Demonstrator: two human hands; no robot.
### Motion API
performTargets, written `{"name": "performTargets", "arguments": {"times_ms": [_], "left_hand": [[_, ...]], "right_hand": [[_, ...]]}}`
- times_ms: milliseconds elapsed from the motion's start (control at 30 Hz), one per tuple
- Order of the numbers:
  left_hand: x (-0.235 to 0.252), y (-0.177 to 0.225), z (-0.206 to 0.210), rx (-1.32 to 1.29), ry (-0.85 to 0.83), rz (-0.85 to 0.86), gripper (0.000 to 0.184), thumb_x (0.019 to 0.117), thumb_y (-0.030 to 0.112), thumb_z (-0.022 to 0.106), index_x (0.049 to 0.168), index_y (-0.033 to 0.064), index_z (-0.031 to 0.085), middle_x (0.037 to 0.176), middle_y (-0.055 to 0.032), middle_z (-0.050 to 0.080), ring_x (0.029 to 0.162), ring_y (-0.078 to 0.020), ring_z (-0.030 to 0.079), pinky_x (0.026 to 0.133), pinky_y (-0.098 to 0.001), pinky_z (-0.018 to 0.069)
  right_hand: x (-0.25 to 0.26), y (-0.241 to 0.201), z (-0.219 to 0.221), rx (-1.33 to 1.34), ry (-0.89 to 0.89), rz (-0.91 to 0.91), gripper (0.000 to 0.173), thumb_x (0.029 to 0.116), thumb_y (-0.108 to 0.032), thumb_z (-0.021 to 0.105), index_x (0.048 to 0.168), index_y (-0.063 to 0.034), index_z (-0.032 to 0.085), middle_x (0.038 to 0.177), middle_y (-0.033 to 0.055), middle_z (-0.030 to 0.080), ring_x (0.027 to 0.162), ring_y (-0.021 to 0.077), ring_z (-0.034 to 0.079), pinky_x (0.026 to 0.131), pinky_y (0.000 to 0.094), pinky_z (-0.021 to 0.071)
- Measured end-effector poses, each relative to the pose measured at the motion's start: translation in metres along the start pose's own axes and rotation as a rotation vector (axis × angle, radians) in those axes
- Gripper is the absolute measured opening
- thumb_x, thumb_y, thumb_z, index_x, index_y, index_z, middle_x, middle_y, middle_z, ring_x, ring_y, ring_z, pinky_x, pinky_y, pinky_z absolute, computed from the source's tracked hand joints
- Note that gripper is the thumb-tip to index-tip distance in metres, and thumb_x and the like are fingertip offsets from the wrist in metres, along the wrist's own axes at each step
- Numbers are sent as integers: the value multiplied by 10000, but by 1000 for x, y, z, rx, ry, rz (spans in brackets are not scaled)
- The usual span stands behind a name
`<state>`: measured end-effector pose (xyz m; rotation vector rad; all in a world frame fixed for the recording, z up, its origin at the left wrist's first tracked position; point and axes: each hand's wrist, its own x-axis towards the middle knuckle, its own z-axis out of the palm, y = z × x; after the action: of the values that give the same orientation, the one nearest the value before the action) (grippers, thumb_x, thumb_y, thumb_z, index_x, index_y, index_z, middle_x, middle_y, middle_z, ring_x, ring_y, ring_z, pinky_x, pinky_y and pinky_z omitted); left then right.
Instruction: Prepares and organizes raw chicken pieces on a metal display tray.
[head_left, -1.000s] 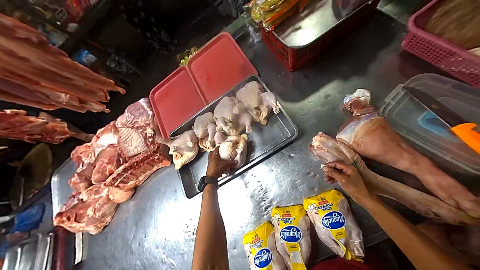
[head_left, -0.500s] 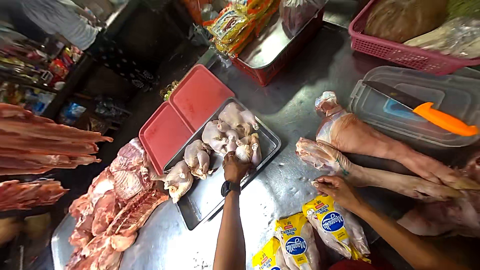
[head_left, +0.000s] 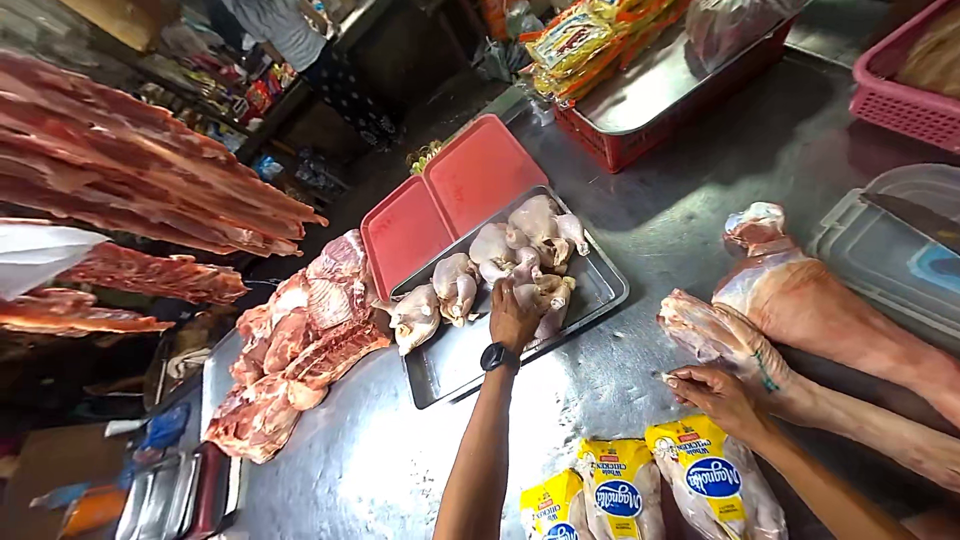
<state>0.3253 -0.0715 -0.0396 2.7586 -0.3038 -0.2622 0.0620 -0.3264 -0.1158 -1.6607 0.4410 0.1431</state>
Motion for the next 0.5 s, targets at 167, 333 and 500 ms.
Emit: {"name": "performTargets", "arguments": {"times_ms": [167,333,500], "left_hand": [[24,-16,-11,367,-199,52,486,922,235,675,1377,73,626,1552,-192,472,1297,-486,545,964,-724,474],[11,-32,-14,334,-119,16,500,934,260,648,1406,96,618,1634,-150,375,1447,-438,407,1129,-677,352],[-93,-20,-15,-96,-75,46,489,977,273,678,1404,54,585,1458,-186,563,1328,-354,564,1099,-570,467]], "right_hand": [[-9,-21,-8,-72,-7,41,246,1019,-229,621,1095,-26,737,908,65,737,810,120,715,801,322,613],[-17,-10,-28,-27,88,32,211,1027,-215,630,1091,-48,742,889,54,749,772,124,729,755,312,631],[-51,3,-39,-82,116,23,234,1032,-227,614,1102,-44,741,893,54,747,762,117,726,738,311,634]]}}
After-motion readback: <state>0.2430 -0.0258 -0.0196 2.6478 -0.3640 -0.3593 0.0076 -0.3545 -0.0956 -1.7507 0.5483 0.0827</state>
